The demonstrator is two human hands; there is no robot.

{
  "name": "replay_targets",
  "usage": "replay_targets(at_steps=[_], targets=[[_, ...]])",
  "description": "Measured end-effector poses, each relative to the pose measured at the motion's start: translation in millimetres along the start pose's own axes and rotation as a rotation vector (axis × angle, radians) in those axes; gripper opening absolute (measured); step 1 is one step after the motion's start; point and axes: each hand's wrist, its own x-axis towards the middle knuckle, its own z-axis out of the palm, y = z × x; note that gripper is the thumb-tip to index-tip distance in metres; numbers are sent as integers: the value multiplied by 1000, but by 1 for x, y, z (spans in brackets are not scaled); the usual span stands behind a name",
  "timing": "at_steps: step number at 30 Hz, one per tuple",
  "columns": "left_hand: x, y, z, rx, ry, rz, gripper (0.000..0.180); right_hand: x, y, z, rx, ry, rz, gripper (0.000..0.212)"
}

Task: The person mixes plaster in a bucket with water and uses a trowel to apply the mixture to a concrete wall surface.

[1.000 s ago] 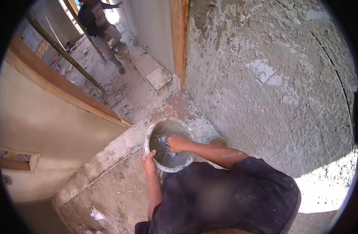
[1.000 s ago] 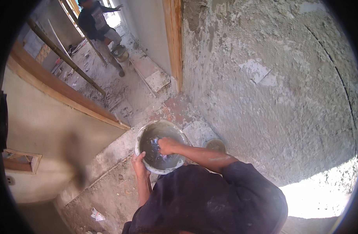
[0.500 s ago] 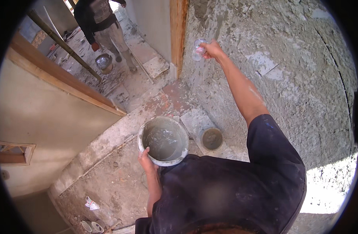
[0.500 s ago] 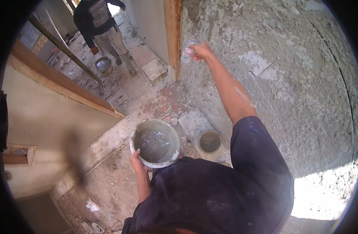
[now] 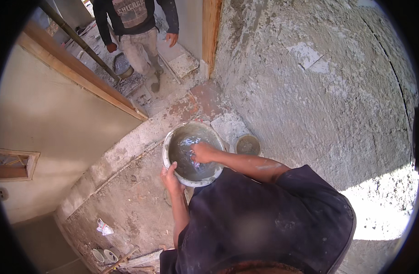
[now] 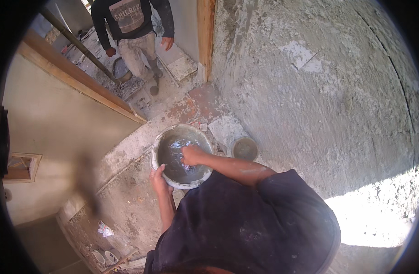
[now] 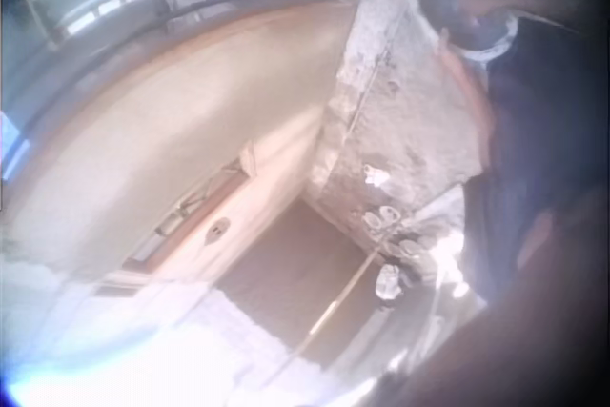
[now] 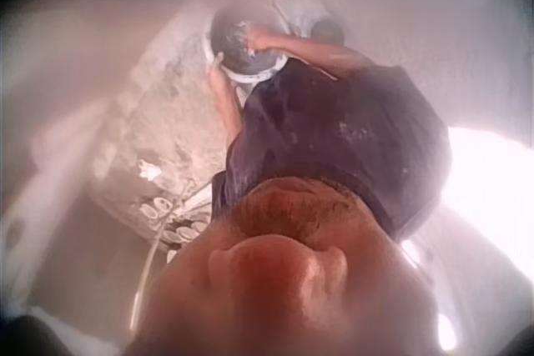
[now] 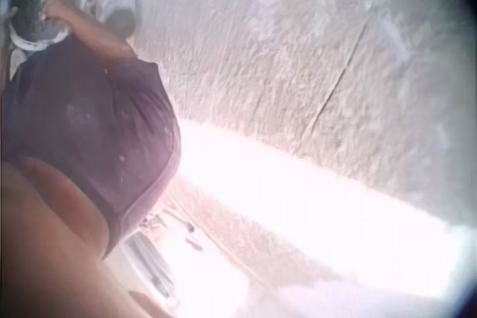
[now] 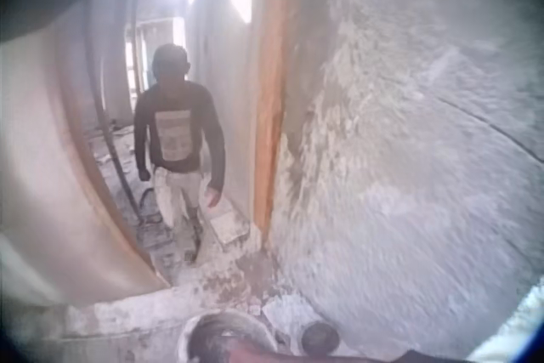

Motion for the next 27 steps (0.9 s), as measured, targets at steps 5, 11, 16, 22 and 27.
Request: replay_targets(at_steps=[5,11,16,22,27], targets=[[-20,-19,-32,35,57,-6,42,-40,-22,-6,117,267,-183,30],[-35,-26,-38,-14,209,-23,42,-30,50,-54,537,-97,12,24],[-22,-30,-28,59,279,4,41,86,159,-231,534,159,431,24],[-2,-35,12,21,248,-1,40,103,131,-317,732,354,297,26],[31,-53,51,-46,137,14,34,23,78,-195,568,-293,39,21]])
